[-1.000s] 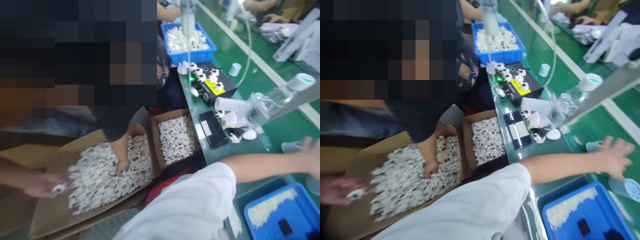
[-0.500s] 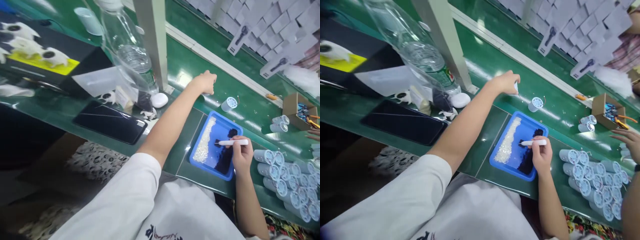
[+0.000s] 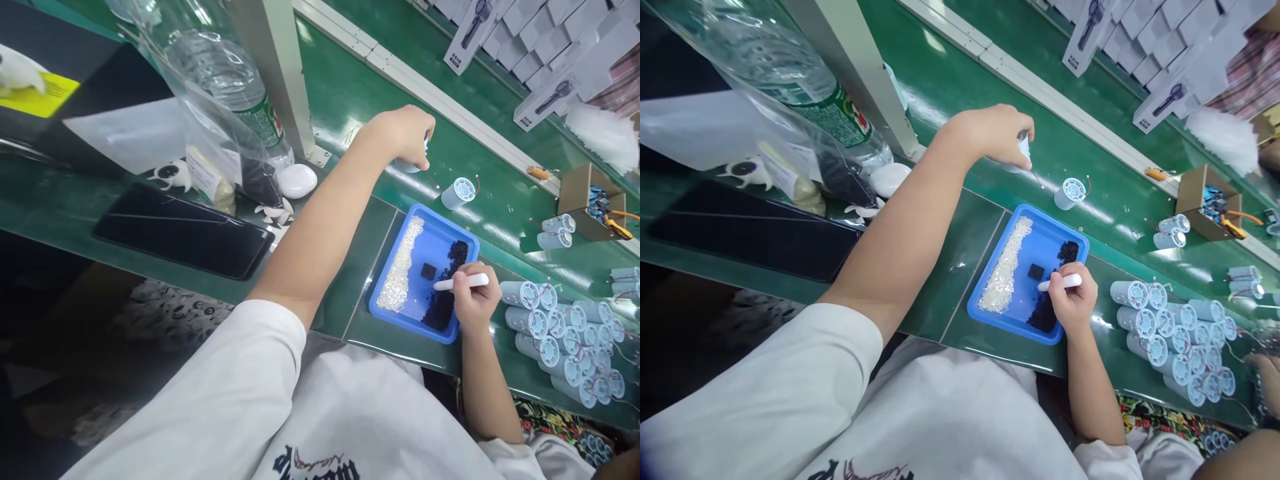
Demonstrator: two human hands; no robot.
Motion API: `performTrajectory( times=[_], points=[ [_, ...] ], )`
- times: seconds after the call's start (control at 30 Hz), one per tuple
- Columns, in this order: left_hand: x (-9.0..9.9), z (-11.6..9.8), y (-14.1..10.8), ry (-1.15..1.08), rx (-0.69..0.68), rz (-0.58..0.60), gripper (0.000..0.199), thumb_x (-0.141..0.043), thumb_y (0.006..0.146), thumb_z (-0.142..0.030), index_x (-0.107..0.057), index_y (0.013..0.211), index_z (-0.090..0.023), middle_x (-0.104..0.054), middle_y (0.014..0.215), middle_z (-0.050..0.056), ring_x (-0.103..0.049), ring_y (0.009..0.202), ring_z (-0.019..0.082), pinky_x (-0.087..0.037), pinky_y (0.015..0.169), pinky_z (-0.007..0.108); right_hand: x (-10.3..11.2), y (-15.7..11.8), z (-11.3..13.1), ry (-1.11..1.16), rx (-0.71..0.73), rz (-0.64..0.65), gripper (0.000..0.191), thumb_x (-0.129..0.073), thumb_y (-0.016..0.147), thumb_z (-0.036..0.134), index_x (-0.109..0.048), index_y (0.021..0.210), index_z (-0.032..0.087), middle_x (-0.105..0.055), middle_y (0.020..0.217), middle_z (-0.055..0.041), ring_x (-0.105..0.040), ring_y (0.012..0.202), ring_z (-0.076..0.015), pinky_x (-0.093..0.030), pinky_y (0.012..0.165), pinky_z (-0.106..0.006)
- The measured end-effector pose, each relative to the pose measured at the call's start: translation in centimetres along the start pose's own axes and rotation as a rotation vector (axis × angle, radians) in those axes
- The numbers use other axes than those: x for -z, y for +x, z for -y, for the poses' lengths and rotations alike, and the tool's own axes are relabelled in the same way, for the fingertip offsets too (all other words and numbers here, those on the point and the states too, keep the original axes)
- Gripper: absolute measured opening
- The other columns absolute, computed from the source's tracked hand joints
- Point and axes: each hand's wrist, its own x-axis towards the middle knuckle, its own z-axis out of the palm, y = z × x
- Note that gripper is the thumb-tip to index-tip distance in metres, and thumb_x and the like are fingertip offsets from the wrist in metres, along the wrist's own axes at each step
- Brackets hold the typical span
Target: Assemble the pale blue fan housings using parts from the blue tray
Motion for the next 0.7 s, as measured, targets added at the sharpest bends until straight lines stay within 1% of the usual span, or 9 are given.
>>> performTrajectory(
  times=[0.07,0.2,0.23,0.33,0.37,0.43,0.57,0.7],
  points=[
    [0.02,-0.14,-0.08,0.022,-0.004,0.004,0.059,-0.073,0.075,-0.030,-0.059,0.131,-0.028,-0.052,0.140,0.006,-0.055,0.115,0.033,-0.048,0.091,0.037,0.01,0.04,0.22,-0.011,0.018,0.022,0.016,-0.062,0.086,0.018,-0.053,0.074,0.022,-0.056,0.064,0.0029,-0.051,0.052,-0.0120,-0.041,0.049,-0.026],
    [0.04,-0.38,-0.18,0.054,-0.018,0.015,0.055,-0.073,0.078,-0.030,-0.059,0.131,-0.026,-0.051,0.141,0.008,-0.058,0.113,0.032,-0.051,0.091,0.039,0.07,0.02,0.57,-0.019,0.092,0.132,0.019,-0.063,0.085,0.016,-0.051,0.072,0.022,-0.057,0.064,0.0026,-0.054,0.055,-0.0129,-0.044,0.050,-0.027],
    [0.03,-0.42,-0.18,0.056,-0.023,0.020,0.055,-0.073,0.079,-0.029,-0.059,0.132,-0.024,-0.051,0.141,0.009,-0.059,0.112,0.032,-0.051,0.091,0.039,0.11,-0.05,0.56,-0.023,0.109,0.132,0.019,-0.064,0.084,0.015,-0.051,0.072,0.022,-0.057,0.065,0.0026,-0.054,0.054,-0.0128,-0.044,0.049,-0.027],
    [0.00,-0.51,-0.21,0.059,-0.044,0.035,0.056,-0.074,0.080,-0.028,-0.057,0.133,-0.017,-0.051,0.138,0.012,-0.059,0.111,0.033,-0.050,0.091,0.040,0.32,-0.37,0.27,0.005,0.138,0.064,0.019,-0.063,0.084,0.014,-0.051,0.071,0.022,-0.057,0.065,0.0021,-0.053,0.052,-0.0126,-0.044,0.046,-0.026],
    [-0.01,-0.54,-0.24,0.059,-0.047,0.037,0.056,-0.074,0.081,-0.027,-0.057,0.133,-0.016,-0.052,0.138,0.012,-0.059,0.112,0.033,-0.050,0.091,0.040,0.40,-0.47,0.15,0.026,0.137,0.053,0.020,-0.063,0.084,0.015,-0.051,0.071,0.022,-0.057,0.064,0.0020,-0.052,0.051,-0.0127,-0.044,0.044,-0.026],
    [0.02,-0.61,-0.37,0.054,-0.039,0.037,0.055,-0.074,0.080,-0.027,-0.058,0.132,-0.018,-0.052,0.137,0.010,-0.058,0.114,0.033,-0.049,0.093,0.040,0.50,-0.60,-0.01,0.052,0.128,0.052,0.020,-0.063,0.084,0.018,-0.050,0.069,0.022,-0.056,0.062,0.0021,-0.051,0.048,-0.0129,-0.043,0.042,-0.027],
    [0.16,-0.72,-0.62,0.040,-0.013,0.027,0.052,-0.072,0.079,-0.028,-0.060,0.130,-0.026,-0.052,0.138,0.006,-0.057,0.117,0.033,-0.047,0.095,0.038,0.46,-0.51,0.06,0.013,0.133,0.066,0.021,-0.063,0.084,0.019,-0.051,0.068,0.022,-0.057,0.060,0.0021,-0.051,0.046,-0.0130,-0.044,0.042,-0.028],
    [0.15,-0.61,-0.39,0.048,-0.026,0.033,0.056,-0.073,0.079,-0.028,-0.057,0.133,-0.021,-0.051,0.137,0.009,-0.057,0.114,0.034,-0.048,0.094,0.039,0.35,-0.27,0.29,0.014,0.151,0.090,0.022,-0.062,0.084,0.018,-0.050,0.067,0.022,-0.056,0.060,0.0022,-0.052,0.046,-0.0129,-0.044,0.041,-0.027]
  ],
)
